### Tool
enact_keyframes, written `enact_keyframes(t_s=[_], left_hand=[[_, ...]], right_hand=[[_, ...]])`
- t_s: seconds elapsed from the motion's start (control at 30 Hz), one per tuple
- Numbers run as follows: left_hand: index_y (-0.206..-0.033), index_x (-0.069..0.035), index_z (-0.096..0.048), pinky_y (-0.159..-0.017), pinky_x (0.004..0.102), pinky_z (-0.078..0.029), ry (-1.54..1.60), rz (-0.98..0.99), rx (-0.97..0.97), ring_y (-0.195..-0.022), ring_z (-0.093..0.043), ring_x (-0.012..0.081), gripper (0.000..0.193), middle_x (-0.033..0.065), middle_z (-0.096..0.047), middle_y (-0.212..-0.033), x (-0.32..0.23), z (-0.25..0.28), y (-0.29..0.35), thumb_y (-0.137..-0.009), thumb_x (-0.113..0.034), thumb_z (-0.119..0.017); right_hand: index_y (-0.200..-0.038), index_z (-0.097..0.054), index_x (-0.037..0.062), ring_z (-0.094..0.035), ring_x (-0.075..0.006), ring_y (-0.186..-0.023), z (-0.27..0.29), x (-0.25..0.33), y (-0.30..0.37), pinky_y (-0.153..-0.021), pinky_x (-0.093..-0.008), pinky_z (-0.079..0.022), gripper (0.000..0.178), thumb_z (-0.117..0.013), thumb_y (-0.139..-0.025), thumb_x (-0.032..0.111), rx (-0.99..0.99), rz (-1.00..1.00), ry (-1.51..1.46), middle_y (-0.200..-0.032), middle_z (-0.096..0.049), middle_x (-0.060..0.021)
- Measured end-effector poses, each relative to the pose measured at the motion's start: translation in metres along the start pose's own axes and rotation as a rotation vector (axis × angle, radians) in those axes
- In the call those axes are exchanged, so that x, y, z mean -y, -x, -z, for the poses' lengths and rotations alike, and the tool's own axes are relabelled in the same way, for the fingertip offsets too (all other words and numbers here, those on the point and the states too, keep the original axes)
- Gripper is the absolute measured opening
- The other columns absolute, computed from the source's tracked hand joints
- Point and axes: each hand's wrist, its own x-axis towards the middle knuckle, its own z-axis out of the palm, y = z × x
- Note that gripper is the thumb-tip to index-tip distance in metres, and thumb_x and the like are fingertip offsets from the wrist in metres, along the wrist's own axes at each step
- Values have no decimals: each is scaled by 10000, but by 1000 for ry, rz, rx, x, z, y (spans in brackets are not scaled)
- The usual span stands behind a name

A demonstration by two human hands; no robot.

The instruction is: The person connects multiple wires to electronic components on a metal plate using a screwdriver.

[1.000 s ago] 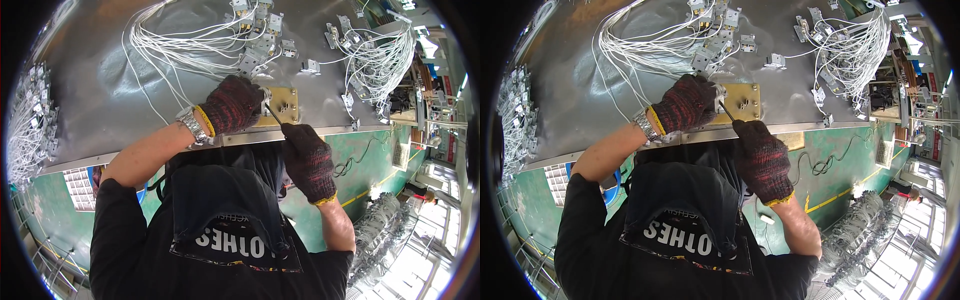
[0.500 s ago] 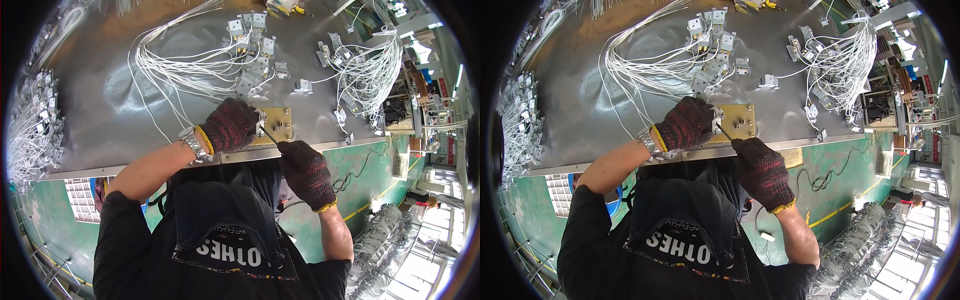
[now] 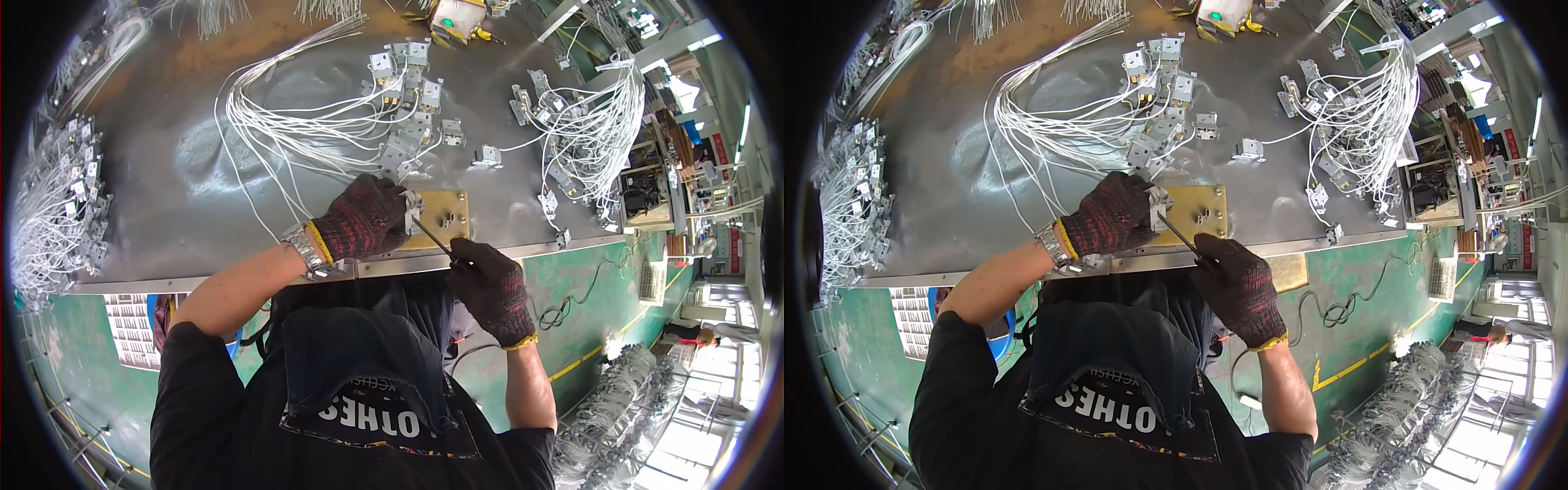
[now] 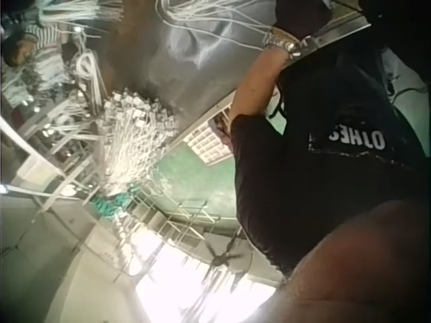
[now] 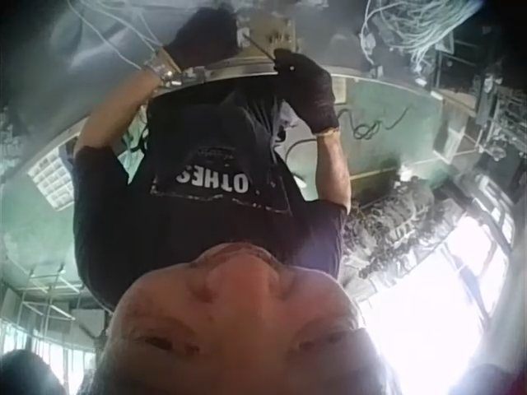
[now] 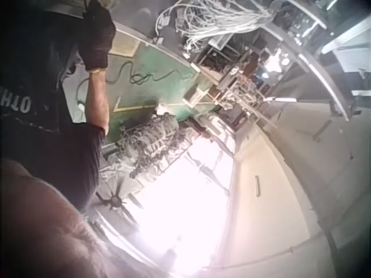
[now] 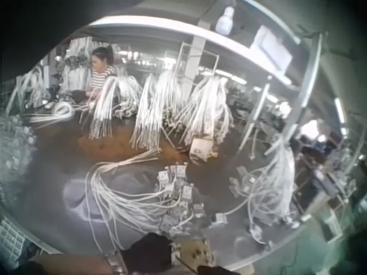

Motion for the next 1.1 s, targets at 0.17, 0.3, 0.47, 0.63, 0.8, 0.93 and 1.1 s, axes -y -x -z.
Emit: enact_keyframes(t_s=[0.17, 0.3, 0.47, 0.63, 0.8, 0.93, 1.1], left_hand=[[-1205, -122, -666, -886, 449, -515, -89, 19, -3, -1042, -669, 313, 584, 84, -707, -1099, -8, 9, 4, -695, -330, -863], [-1222, -129, -666, -891, 445, -509, -112, 81, 18, -1050, -666, 315, 626, 95, -703, -1116, -15, 16, 7, -665, -327, -875], [-1227, -118, -672, -939, 456, -485, 6, 73, 281, -1100, -650, 343, 643, 117, -686, -1197, -17, 46, 5, -722, -472, -853], [-1005, -74, -737, -802, 449, -532, 254, 41, 402, -896, -702, 354, 521, 149, -735, -994, -19, 77, 7, -812, -556, -780], [-856, -76, -706, -710, 488, -520, -111, 77, 543, -713, -678, 364, 344, 139, -694, -812, -23, 70, 15, -848, -417, -751], [-969, -68, -703, -669, 502, -515, -141, -11, 387, -681, -670, 373, 274, 146, -692, -806, -14, 41, 34, -836, -306, -727], [-1218, -13, -594, -596, 494, -498, -133, 80, 26, -653, -652, 370, 457, 152, -689, -818, -18, 39, 37, -817, -212, -690]], right_hand=[[-1259, -684, 10, -736, -231, -991, -3, 1, 4, -880, -330, -584, 401, -756, -867, 46, -4, 105, 187, -1085, -740, -163], [-1292, -663, 17, -739, -260, -981, -2, 0, 11, -876, -346, -579, 430, -751, -874, 59, 90, 14, 246, -1091, -743, -175], [-1269, -655, 32, -664, -139, -736, -9, -22, -4, -665, -293, -542, 343, -691, -931, 76, -5, -115, -109, -898, -685, -72], [-1201, -673, 26, -566, -107, -562, -1, -44, -85, -507, -297, -478, 272, -681, -946, 119, -94, -267, -391, -759, -609, -31], [-1270, -621, 41, -545, -138, -518, -1, -68, -157, -484, -299, -483, 362, -684, -943, 183, -163, -219, -611, -705, -576, -36], [-1379, -542, 10, -554, -140, -570, -7, -68, -189, -493, -290, -459, 478, -679, -955, 184, -68, -292, -770, -714, -556, -36], [-1370, -543, 20, -588, -137, -666, -2, -84, -196, -518, -256, -443, 487, -693, -928, 159, 177, -179, -940, -770, -568, -22]])
